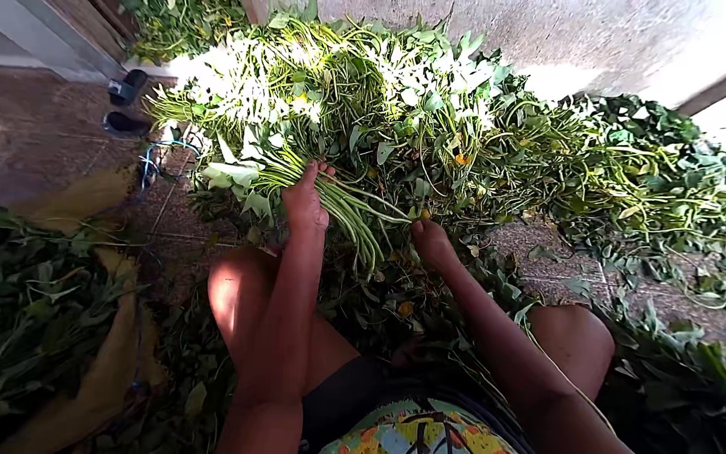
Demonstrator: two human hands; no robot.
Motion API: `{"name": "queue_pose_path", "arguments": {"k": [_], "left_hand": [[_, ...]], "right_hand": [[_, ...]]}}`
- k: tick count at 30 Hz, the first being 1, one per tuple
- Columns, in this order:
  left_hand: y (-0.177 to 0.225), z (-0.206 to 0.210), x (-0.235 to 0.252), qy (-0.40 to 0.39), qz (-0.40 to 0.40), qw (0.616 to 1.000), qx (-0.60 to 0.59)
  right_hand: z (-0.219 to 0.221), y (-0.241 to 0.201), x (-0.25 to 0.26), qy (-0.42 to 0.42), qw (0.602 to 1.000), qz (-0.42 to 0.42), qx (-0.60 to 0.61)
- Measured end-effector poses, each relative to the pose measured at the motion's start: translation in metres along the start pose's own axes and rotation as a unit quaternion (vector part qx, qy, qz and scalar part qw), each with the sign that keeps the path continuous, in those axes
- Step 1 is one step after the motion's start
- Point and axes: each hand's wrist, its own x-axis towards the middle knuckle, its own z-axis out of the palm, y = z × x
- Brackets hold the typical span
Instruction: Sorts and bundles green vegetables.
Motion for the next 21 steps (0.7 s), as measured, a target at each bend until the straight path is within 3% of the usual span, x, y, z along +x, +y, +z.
{"name": "queue_pose_path", "arguments": {"k": [1, 3, 4, 5, 7, 9, 11, 13, 15, 17, 19, 21], "left_hand": [[0.001, -0.002, 0.003, 0.01, 0.038, 0.999, -0.029], [0.011, -0.006, 0.01, 0.001, 0.135, 0.988, -0.072], [0.016, -0.006, 0.011, -0.007, 0.202, 0.977, -0.069], [0.019, -0.005, 0.011, -0.015, 0.276, 0.96, -0.05], [0.018, -0.003, 0.007, -0.031, 0.358, 0.933, 0.002], [0.012, -0.008, 0.002, -0.058, 0.297, 0.953, 0.036], [0.011, -0.008, 0.003, -0.064, 0.156, 0.986, 0.017], [0.012, -0.008, 0.005, -0.054, 0.01, 0.998, -0.013], [0.011, -0.008, 0.005, -0.049, -0.075, 0.995, -0.043], [0.013, -0.006, 0.003, -0.028, -0.091, 0.993, -0.065], [0.018, -0.004, 0.009, -0.032, -0.059, 0.996, -0.065], [0.017, -0.006, 0.01, -0.053, -0.022, 0.997, -0.051]], "right_hand": [[0.003, 0.009, 0.015, 0.075, 0.987, 0.029, 0.138], [0.0, 0.02, 0.037, 0.16, 0.91, 0.091, 0.373], [-0.005, 0.025, 0.043, 0.158, 0.903, 0.096, 0.389], [-0.011, 0.025, 0.046, 0.124, 0.928, 0.085, 0.34], [-0.026, 0.015, 0.053, 0.032, 0.988, 0.046, 0.145], [-0.044, 0.003, 0.07, 0.075, 0.997, -0.022, 0.005], [-0.066, -0.014, 0.097, 0.18, 0.979, -0.075, -0.055], [-0.084, -0.028, 0.128, 0.238, 0.963, -0.066, -0.108], [-0.096, -0.028, 0.159, 0.202, 0.963, -0.019, -0.175], [-0.109, -0.035, 0.168, 0.172, 0.963, -0.012, -0.207], [-0.13, -0.062, 0.156, 0.254, 0.955, -0.067, -0.14], [-0.153, -0.082, 0.142, 0.368, 0.918, -0.143, -0.045]]}}
